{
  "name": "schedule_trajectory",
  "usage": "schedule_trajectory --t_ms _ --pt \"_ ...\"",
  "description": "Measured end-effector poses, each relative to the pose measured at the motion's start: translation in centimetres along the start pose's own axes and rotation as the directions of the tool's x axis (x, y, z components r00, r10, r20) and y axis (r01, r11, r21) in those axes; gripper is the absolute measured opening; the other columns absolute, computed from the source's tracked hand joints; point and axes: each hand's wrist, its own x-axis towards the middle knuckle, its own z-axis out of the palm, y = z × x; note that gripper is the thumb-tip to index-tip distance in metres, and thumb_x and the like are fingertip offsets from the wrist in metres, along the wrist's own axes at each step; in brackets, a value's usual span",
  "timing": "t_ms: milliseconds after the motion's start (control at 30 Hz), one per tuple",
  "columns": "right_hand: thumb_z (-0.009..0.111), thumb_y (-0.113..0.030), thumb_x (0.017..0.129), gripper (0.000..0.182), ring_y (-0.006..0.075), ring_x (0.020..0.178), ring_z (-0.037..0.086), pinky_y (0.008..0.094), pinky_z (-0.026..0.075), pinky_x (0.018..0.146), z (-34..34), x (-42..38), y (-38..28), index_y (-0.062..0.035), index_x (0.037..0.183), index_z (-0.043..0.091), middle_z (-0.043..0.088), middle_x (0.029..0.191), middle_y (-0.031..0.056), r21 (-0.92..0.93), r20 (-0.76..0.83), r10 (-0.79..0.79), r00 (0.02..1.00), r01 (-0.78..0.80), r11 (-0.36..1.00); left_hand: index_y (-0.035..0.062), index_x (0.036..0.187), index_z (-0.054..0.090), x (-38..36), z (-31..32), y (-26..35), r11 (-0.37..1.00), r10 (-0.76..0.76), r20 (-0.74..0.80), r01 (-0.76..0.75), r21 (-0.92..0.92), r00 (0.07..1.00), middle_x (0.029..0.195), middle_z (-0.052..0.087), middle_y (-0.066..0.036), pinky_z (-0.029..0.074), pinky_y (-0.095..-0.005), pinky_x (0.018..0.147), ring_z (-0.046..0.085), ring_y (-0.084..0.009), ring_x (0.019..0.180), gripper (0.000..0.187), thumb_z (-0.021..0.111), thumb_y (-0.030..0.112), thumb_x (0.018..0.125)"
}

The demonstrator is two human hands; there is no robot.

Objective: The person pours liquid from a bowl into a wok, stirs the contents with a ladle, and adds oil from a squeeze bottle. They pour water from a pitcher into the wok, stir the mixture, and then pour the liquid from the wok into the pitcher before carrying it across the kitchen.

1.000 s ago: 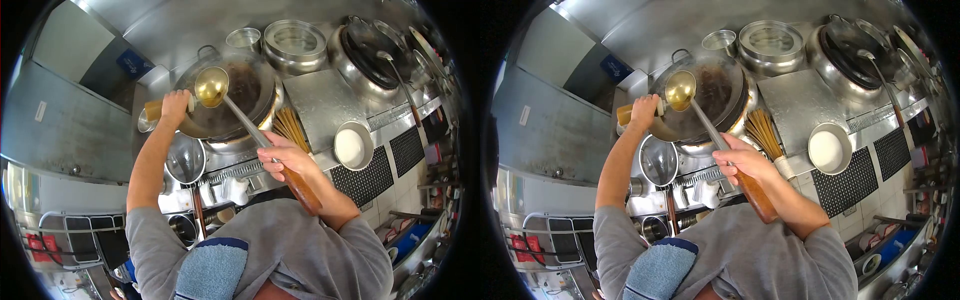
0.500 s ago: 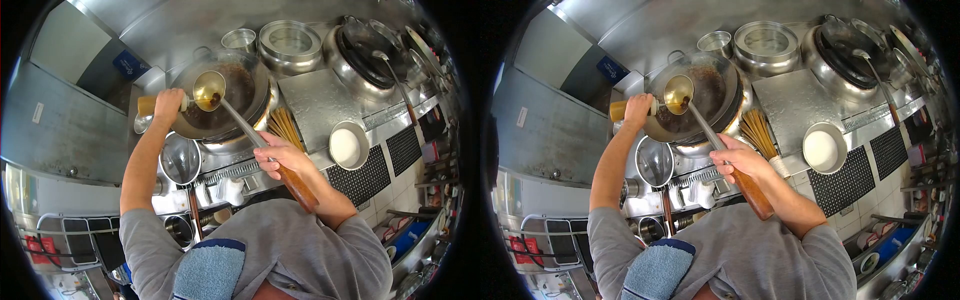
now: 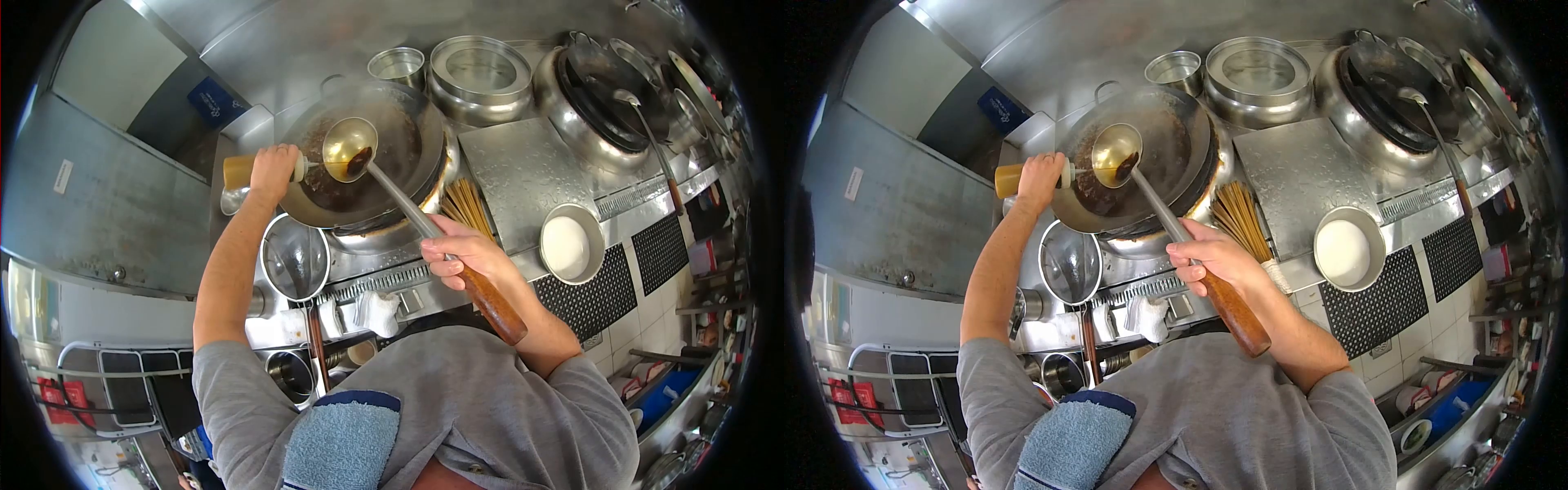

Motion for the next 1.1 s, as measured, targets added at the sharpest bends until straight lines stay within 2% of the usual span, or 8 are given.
schedule_trajectory --t_ms 33,133,233,533,733,1100 --pt "0.056 -0.008 0.093 0.048 0.0011 0.048 0.038 0.0194 0.033 0.037 0.14 -0.05 -0.03 -0.0073 0.138 0.038 0.044 0.076 -0.0028 -0.004 -0.015 0.002 1.000 -0.002 1.000 0.0112 0.097 0.054 0.00 0.04 -0.03 1.000 0.001 -0.002 -0.001 0.000 1.000 0.095 0.064 -0.005 0.049 -0.0366 0.078 0.064 -0.0218 0.093 0.024 0.066 0.008 0.076" --pt "0.057 -0.008 0.093 0.048 0.0007 0.047 0.038 0.0191 0.033 0.037 0.18 0.03 -0.14 -0.0072 0.138 0.038 0.044 0.076 -0.0032 -0.017 -0.017 -0.001 1.000 0.000 1.000 0.0111 0.097 0.054 -0.02 0.17 -0.08 1.000 0.001 -0.012 -0.001 -0.009 1.000 0.095 0.064 -0.005 0.049 -0.0369 0.078 0.065 -0.0217 0.092 0.024 0.066 0.008 0.076" --pt "0.058 -0.006 0.092 0.038 0.0043 0.050 0.042 0.0238 0.038 0.037 -0.18 0.17 -0.30 -0.0078 0.126 0.042 0.044 0.076 -0.0009 0.022 0.022 -0.001 1.000 0.000 1.000 0.0109 0.097 0.054 0.03 0.28 -0.16 1.000 0.007 -0.015 -0.007 -0.004 1.000 0.095 0.064 -0.006 0.049 -0.0365 0.078 0.065 -0.0218 0.091 0.024 0.066 0.008 0.076" --pt "0.057 -0.007 0.092 0.040 0.0037 0.050 0.042 0.0230 0.037 0.037 -0.43 0.41 -0.44 -0.0099 0.128 0.041 0.044 0.076 -0.0013 0.044 0.037 0.012 0.999 -0.013 0.999 0.0103 0.100 0.055 0.35 -0.08 -0.13 1.000 0.003 0.026 -0.004 0.019 1.000 0.096 0.064 -0.005 0.049 -0.0352 0.078 0.064 -0.0212 0.094 0.028 0.068 0.009 0.076" --pt "0.058 -0.006 0.092 0.039 0.0037 0.050 0.042 0.0230 0.037 0.038 -0.36 0.51 -0.54 -0.0095 0.127 0.042 0.044 0.077 -0.0013 0.048 0.036 0.015 0.999 -0.017 0.999 0.0096 0.107 0.056 0.57 0.01 0.16 0.994 0.045 -0.077 -0.037 0.106 0.996 0.100 0.063 -0.004 0.047 -0.0338 0.079 0.060 -0.0197 0.098 0.029 0.064 0.014 0.080" --pt "0.057 -0.006 0.092 0.035 0.0038 0.050 0.041 0.0237 0.038 0.038 -0.57 0.38 -0.56 -0.0088 0.124 0.042 0.043 0.077 -0.0013 0.059 0.052 0.015 0.999 -0.018 0.998 0.0114 0.101 0.056 0.94 0.08 0.74 0.996 0.036 -0.055 -0.031 0.089 0.998 0.099 0.064 -0.004 0.047 -0.0344 0.079 0.061 -0.0193 0.096 0.021 0.062 0.014 0.081"
